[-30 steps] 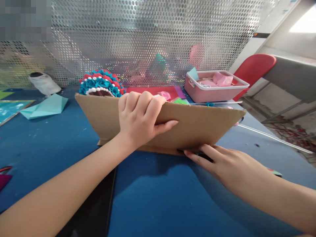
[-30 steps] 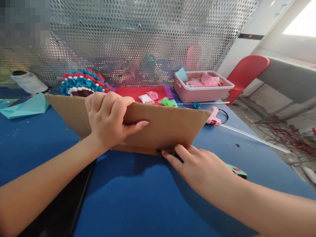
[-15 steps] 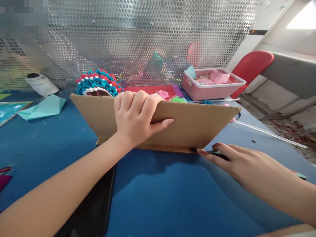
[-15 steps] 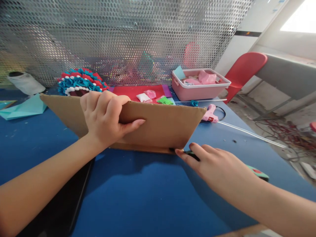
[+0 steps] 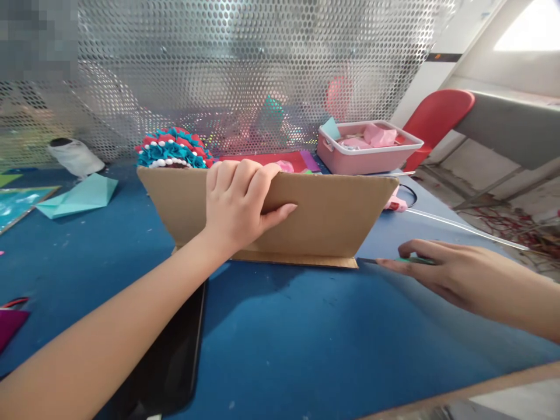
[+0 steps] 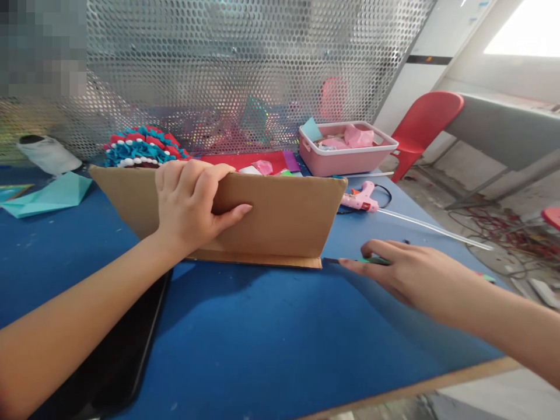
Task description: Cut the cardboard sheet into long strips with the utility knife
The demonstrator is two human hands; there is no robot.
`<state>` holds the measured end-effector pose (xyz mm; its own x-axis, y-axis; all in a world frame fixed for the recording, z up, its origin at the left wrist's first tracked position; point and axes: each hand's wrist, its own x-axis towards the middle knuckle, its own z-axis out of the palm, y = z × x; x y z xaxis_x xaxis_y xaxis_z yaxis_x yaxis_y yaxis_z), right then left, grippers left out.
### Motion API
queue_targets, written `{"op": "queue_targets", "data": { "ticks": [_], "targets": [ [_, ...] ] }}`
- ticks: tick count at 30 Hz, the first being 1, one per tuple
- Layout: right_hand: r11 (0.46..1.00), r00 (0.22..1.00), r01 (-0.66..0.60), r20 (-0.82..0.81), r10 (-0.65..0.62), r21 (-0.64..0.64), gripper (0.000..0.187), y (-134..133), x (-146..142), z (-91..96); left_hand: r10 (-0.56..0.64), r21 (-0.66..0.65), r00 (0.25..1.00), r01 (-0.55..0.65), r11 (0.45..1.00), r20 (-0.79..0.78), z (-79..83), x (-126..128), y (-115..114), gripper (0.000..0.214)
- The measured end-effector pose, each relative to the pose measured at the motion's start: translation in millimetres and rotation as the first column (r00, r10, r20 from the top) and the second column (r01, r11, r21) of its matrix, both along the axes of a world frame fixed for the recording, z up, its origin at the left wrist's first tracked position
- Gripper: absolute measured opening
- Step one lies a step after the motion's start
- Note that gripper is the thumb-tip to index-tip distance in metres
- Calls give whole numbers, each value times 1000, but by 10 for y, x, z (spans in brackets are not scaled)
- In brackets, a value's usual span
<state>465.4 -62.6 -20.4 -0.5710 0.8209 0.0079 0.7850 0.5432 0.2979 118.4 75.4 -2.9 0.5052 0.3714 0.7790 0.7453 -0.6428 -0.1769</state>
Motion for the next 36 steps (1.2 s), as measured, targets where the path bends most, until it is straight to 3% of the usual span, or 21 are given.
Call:
{"op": "queue_targets", "data": {
  "ticks": [2, 3, 5, 8, 11, 15, 18, 20, 21, 23, 25, 27, 30, 36],
  "targets": [
    [999, 989, -51, -143, 49, -6, 44, 25, 117, -9, -13, 18, 1000, 13, 1000, -17, 14, -10, -4, 61],
    [1000, 969, -17, -246, 22, 22, 40, 32, 140, -3, -22, 22, 999, 22, 1000, -24, 23, -15, -11, 61],
    [983, 882, 173, -453, -129, 58, 32, 52, 95, 38, -46, 20, 998, 47, 999, -36, 42, -22, -32, 61],
    [908, 690, 417, -634, -349, -46, 37, 135, -156, 164, -65, -20, 997, 64, 998, -49, 79, -28, -70, 59],
    [897, 554, 417, -740, -380, -149, 51, 298, -460, 279, -61, -93, 996, 54, 994, -72, 165, -38, -106, 52],
    [892, 474, 350, -767, -433, -287, 38, 475, -700, 300, -75, -201, 993, 56, 978, -88, 396, -132, -306, 43],
    [887, 451, 331, -772, -448, -321, 30, 484, -736, 251, 136, -185, 989, -146, 972, -66, 517, -310, -677, 47],
    [884, 429, 360, -788, -442, -299, 29, 450, -719, 210, 299, -245, 943, -327, 913, -146, 485, -457, -955, 48],
    [875, 409, 382, -794, -449, -298, 29, 430, -704, 189, 340, -290, 905, -408, 866, -257, 433, -527, -1072, 47],
    [852, 357, 412, -804, -476, -322, 29, 398, -670, 152, 385, -356, 769, -597, 720, -510, 282, -642, -1223, 40],
    [841, 328, 416, -805, -495, -347, 30, 383, -640, 124, 417, -358, 632, -743, 566, -653, 124, -711, -1256, 35],
    [852, 335, 393, -809, -484, -347, 31, 382, -622, 107, 430, -356, 564, -806, 473, -705, 12, -739, -1206, 36],
    [876, 350, 372, -828, -438, -306, 29, 378, -625, 106, 440, -376, 565, -812, 447, -698, -45, -744, -1090, 38],
    [877, 347, 396, -840, -417, -272, 24, 334, -654, 120, 380, -463, 669, -729, 505, -639, -52, -750, -1008, 32]
  ]
}}
